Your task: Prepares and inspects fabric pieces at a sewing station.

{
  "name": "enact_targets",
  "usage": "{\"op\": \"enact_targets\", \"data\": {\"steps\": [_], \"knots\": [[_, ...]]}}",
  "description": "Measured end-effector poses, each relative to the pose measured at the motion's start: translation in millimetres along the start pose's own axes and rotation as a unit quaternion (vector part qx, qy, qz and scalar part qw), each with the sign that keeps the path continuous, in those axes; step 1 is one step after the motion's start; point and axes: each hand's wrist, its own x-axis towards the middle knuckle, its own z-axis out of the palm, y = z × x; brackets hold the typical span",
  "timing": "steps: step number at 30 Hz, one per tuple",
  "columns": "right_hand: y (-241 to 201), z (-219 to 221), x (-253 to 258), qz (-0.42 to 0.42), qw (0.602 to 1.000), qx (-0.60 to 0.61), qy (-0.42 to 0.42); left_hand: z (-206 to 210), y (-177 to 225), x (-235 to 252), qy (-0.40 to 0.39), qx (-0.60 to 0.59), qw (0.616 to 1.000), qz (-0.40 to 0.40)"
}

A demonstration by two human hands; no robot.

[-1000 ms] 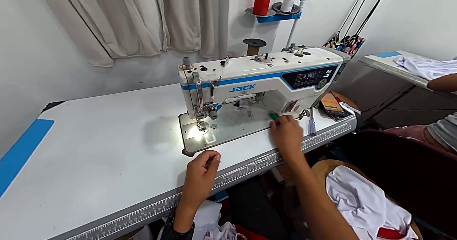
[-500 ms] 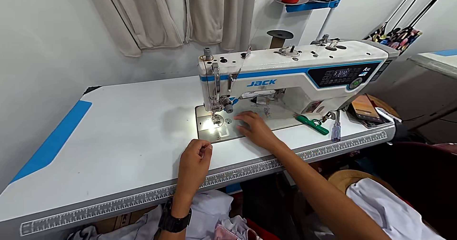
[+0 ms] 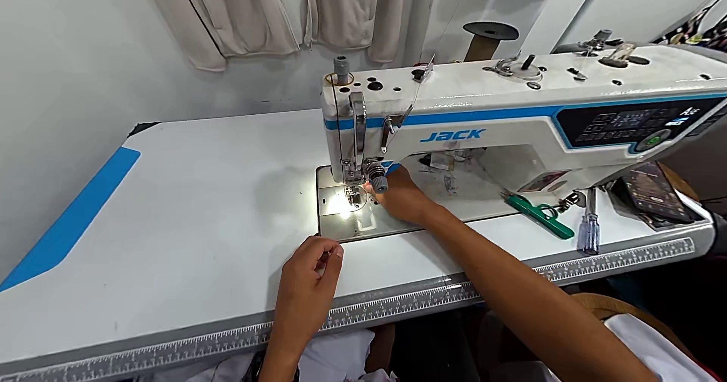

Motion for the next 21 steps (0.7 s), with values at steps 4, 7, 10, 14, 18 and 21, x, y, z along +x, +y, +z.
{"op": "enact_targets", "data": {"steps": [4,7,10,14,18,21], "knots": [[6.5,-3.1,8.6,0.041,0.994,-0.086,0.062,0.8,-1.3,4.5,0.018,-0.031,0.999,0.014],[15.1,-0.2,13.9,0.076,0.984,-0.089,0.134,-0.6,-2.0,4.0,0.029,-0.056,0.998,-0.012],[17.8,-3.7,15.7,0.096,0.985,-0.072,0.123,-3.8,-0.4,7.2,0.04,-0.066,0.996,-0.05],[14.9,-9.2,8.4,0.13,0.984,-0.063,0.101,-11.5,5.7,-2.0,0.011,-0.04,0.998,-0.046],[5.6,8.5,-20.8,0.161,0.971,-0.091,0.154,-21.4,-3.6,-12.3,-0.002,-0.112,0.993,0.024],[-18.3,9.9,-64.7,0.15,0.974,-0.057,0.157,-34.9,-10.4,-40.9,-0.031,-0.178,0.978,0.104]]}}
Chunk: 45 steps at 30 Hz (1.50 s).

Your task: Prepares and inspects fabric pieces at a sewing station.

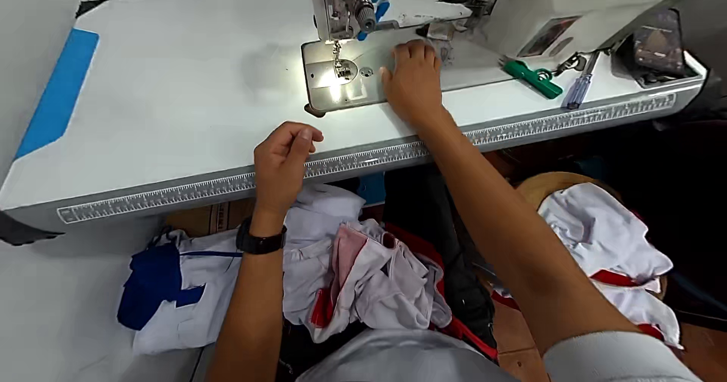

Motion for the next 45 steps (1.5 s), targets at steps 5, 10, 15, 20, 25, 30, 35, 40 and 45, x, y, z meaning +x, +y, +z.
{"op": "enact_targets", "data": {"steps": [5,10,15,20,25,30,35,40,45], "knots": [[-8.9,-43.1,-151.1,-0.119,0.969,0.212,-0.035,-20.5,17.8,-103.8,-0.101,-0.014,0.98,-0.173],[21.9,-46.7,-280.1,-0.028,0.968,0.191,-0.161,11.4,16.0,-147.7,-0.14,0.064,0.946,-0.285],[33.5,-50.7,-327.5,-0.033,0.964,0.157,-0.21,18.7,50.7,-141.4,-0.179,0.124,0.971,-0.1],[34.4,-90.3,-321.2,-0.054,0.934,0.285,-0.209,-39.6,140.7,-153.5,-0.337,0.068,0.937,0.059],[11.2,-61.2,-284.2,-0.088,0.943,0.281,-0.157,-41.6,167.5,-188.2,-0.407,0.088,0.909,0.028],[-32.2,4.7,-257.9,-0.194,0.916,0.247,-0.25,-33.8,167.6,-207.5,-0.393,0.068,0.917,-0.012],[-53.3,27.4,-235.2,-0.272,0.879,0.235,-0.313,-40.1,164.7,-210.5,-0.41,0.076,0.908,-0.041],[-63.8,1.9,-221.9,-0.297,0.875,0.309,-0.226,-45.2,103.0,-214.8,-0.333,0.093,0.936,-0.063],[-76.1,-16.5,-223.1,-0.272,0.877,0.347,-0.191,-32.2,85.3,-170.8,-0.101,0.127,0.982,-0.093]]}}
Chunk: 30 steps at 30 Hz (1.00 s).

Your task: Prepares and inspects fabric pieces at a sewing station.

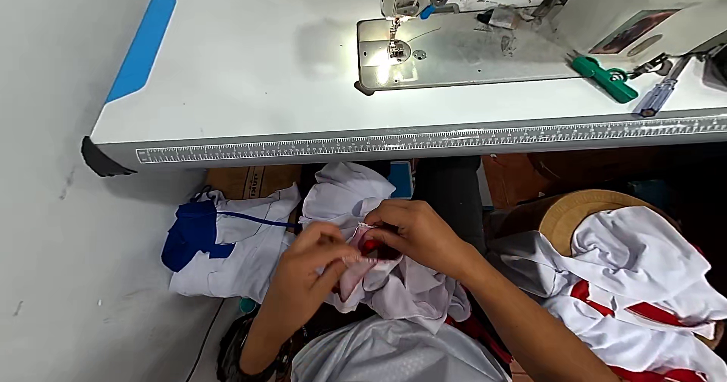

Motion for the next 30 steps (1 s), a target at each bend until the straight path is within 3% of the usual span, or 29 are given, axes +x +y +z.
{"op": "enact_targets", "data": {"steps": [5,10,15,18,20,22,25,28,30], "knots": [[-16.8,-14.5,1.0,0.009,1.0,0.012,0.006,17.2,-4.3,29.0,0.013,-0.117,0.993,-0.032],[-8.1,-51.7,-17.3,0.022,0.998,0.052,0.013,24.7,-10.1,22.5,0.019,-0.138,0.988,-0.063],[-1.6,-50.6,-27.0,0.093,0.962,0.142,-0.215,24.0,-4.9,13.4,0.048,-0.12,0.99,-0.048],[-3.2,-36.6,-15.6,0.129,0.924,0.067,-0.353,6.7,15.2,16.3,0.068,-0.066,0.995,0.01],[-11.3,-44.7,-11.3,0.139,0.911,0.008,-0.388,-25.0,34.2,16.5,0.104,-0.035,0.993,0.046],[-33.9,-70.9,-16.0,0.114,0.927,-0.041,-0.354,-68.0,45.6,12.9,0.168,-0.013,0.982,0.081],[-84.9,-108.7,-33.3,-0.013,0.966,-0.134,-0.221,-104.8,44.1,1.8,0.259,-0.056,0.958,0.106],[-113.3,-111.7,-50.2,-0.01,0.953,-0.252,-0.166,-90.5,19.5,2.1,0.221,-0.061,0.97,0.077],[-84.9,-89.8,-63.7,0.024,0.948,-0.279,-0.151,-51.4,-25.5,-2.3,0.178,-0.083,0.981,0.001]]}}
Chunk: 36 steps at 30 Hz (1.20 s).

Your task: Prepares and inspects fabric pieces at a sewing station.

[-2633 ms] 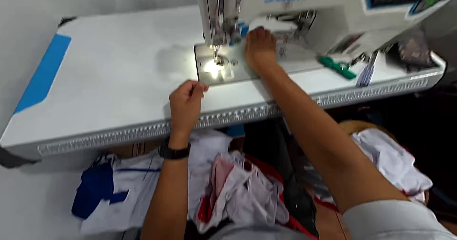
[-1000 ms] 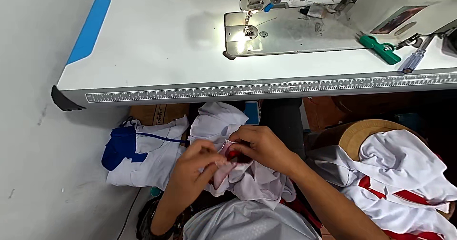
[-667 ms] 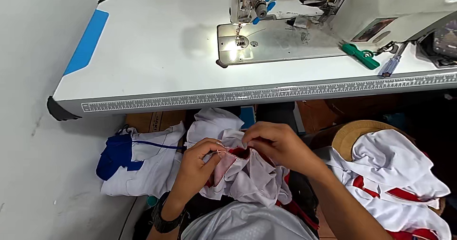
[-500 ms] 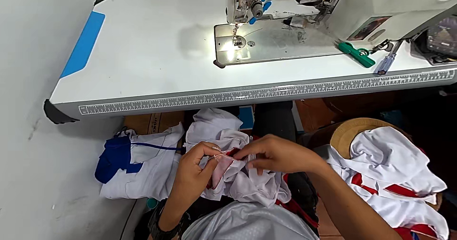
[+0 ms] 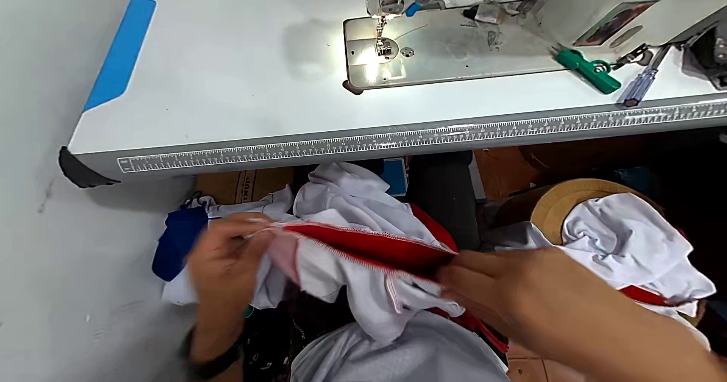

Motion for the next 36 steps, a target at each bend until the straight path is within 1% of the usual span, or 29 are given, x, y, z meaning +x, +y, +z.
{"op": "enact_targets", "data": {"steps": [2,3,4,5,7,10,12,14,16,18,19,22,24,25,26,27,28,29,30,31,32,33,34,36], "knots": [[27.4,50.5,-1.6,0.042,0.998,0.01,-0.047,32.7,-56.6,-32.3,-0.016,-0.05,0.992,-0.115],[38.8,71.6,-3.5,0.056,0.996,0.019,-0.072,47.2,-74.8,-46.9,-0.013,-0.076,0.983,-0.167],[45.9,84.8,-5.5,0.061,0.994,0.024,-0.086,57.5,-83.2,-56.9,-0.006,-0.096,0.973,-0.208],[48.5,89.7,-6.3,0.059,0.995,0.022,-0.083,62.3,-84.4,-62.4,0.0,-0.111,0.967,-0.23],[46.5,82.1,-3.1,0.049,0.997,0.013,-0.057,58.3,-76.8,-65.5,-0.002,-0.132,0.964,-0.232],[54.4,67.8,14.7,0.038,0.997,0.004,-0.059,46.8,-67.2,-50.9,-0.04,-0.136,0.964,-0.226],[60.6,70.1,28.3,0.042,0.993,0.047,-0.098,46.0,-61.9,-44.2,-0.071,-0.117,0.961,-0.24],[60.0,73.0,42.4,0.056,0.981,0.112,-0.149,48.4,-58.2,-40.6,-0.088,-0.077,0.963,-0.241],[55.3,75.1,52.5,0.074,0.967,0.164,-0.182,51.3,-51.9,-39.2,-0.07,-0.024,0.972,-0.221],[53.6,77.6,56.3,0.081,0.949,0.231,-0.196,50.9,-42.2,-38.1,-0.051,0.01,0.984,-0.17],[55.2,78.9,57.4,0.077,0.933,0.282,-0.21,48.7,-37.0,-36.5,-0.048,0.016,0.99,-0.13],[60.1,81.8,61.2,0.041,0.856,0.454,-0.246,37.1,-14.7,-25.3,-0.055,0.028,0.998,-0.02],[61.3,82.7,63.2,0.007,0.814,0.517,-0.263,27.8,3.0,-15.0,-0.053,0.029,0.998,0.033],[60.6,82.1,64.3,-0.014,0.805,0.529,-0.267,22.3,11.1,-10.1,-0.05,0.032,0.997,0.052],[58.8,80.2,65.9,-0.032,0.807,0.526,-0.268,16.2,18.2,-5.4,-0.048,0.033,0.996,0.068],[55.9,77.0,67.5,-0.049,0.816,0.509,-0.268,10.3,23.8,-1.4,-0.048,0.025,0.995,0.085],[51.5,72.9,68.6,-0.068,0.835,0.479,-0.26,5.0,28.1,2.0,-0.05,0.011,0.993,0.102],[45.2,68.5,69.0,-0.094,0.865,0.43,-0.242,0.3,31.6,5.0,-0.055,-0.003,0.992,0.116],[37.0,64.7,68.7,-0.126,0.897,0.368,-0.21,-3.8,34.4,7.3,-0.059,-0.011,0.99,0.127],[29.5,62.1,67.9,-0.163,0.92,0.305,-0.185,-7.3,36.8,9.1,-0.063,-0.017,0.989,0.135],[23.0,60.0,67.2,-0.201,0.931,0.255,-0.167,-9.9,39.1,10.5,-0.067,-0.025,0.988,0.14],[17.5,57.6,67.4,-0.23,0.929,0.238,-0.162,-11.9,41.0,11.4,-0.07,-0.035,0.987,0.143],[13.6,55.3,68.4,-0.247,0.92,0.251,-0.173,-13.6,42.2,12.0,-0.07,-0.044,0.986,0.144],[11.8,52.1,72.6,-0.24,0.892,0.304,-0.234,-15.5,43.5,12.7,-0.062,-0.063,0.985,0.147]]}}
